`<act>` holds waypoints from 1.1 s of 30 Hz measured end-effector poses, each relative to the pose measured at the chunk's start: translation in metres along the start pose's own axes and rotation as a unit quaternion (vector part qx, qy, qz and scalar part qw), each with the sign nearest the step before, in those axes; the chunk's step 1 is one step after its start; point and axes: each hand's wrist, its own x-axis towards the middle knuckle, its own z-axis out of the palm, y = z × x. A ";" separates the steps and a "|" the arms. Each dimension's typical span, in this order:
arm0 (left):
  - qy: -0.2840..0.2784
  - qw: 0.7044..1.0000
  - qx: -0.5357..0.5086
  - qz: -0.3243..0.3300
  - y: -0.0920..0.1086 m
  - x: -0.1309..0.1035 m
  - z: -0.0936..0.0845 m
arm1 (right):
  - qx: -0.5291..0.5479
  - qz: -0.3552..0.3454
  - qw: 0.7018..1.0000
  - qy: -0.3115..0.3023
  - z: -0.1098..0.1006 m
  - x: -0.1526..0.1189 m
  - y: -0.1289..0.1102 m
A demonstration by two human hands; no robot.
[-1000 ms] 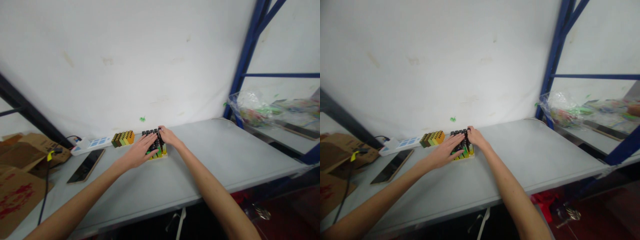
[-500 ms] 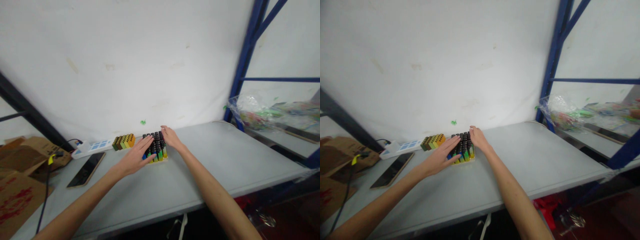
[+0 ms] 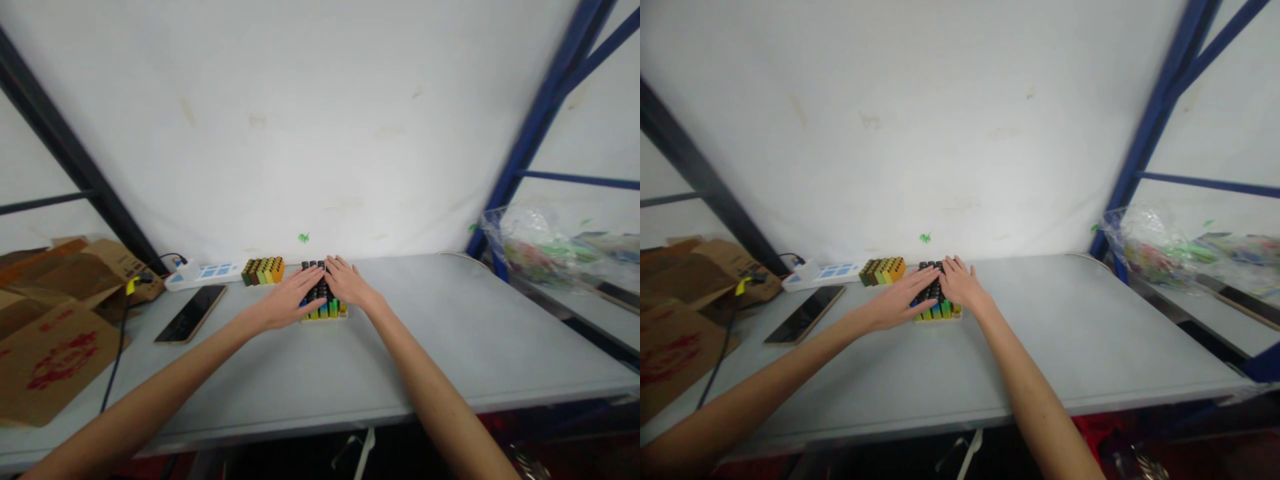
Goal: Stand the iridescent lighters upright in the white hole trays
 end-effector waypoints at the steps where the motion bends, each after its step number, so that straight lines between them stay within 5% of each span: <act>1: 0.001 1.000 -0.003 0.001 0.000 -0.001 0.001 | -0.002 0.001 1.000 -0.002 -0.001 0.000 0.000; 17: 0.027 0.999 -0.018 -0.004 -0.004 -0.009 0.008 | 0.025 -0.015 1.000 -0.004 -0.001 0.005 0.013; 25: 0.067 0.996 -0.046 -0.029 -0.007 -0.026 0.002 | 0.080 -0.043 0.994 0.057 -0.011 0.001 0.003; 33: 0.045 0.997 -0.067 0.000 -0.006 -0.028 0.002 | -0.040 -0.071 0.996 -0.039 -0.001 -0.014 -0.018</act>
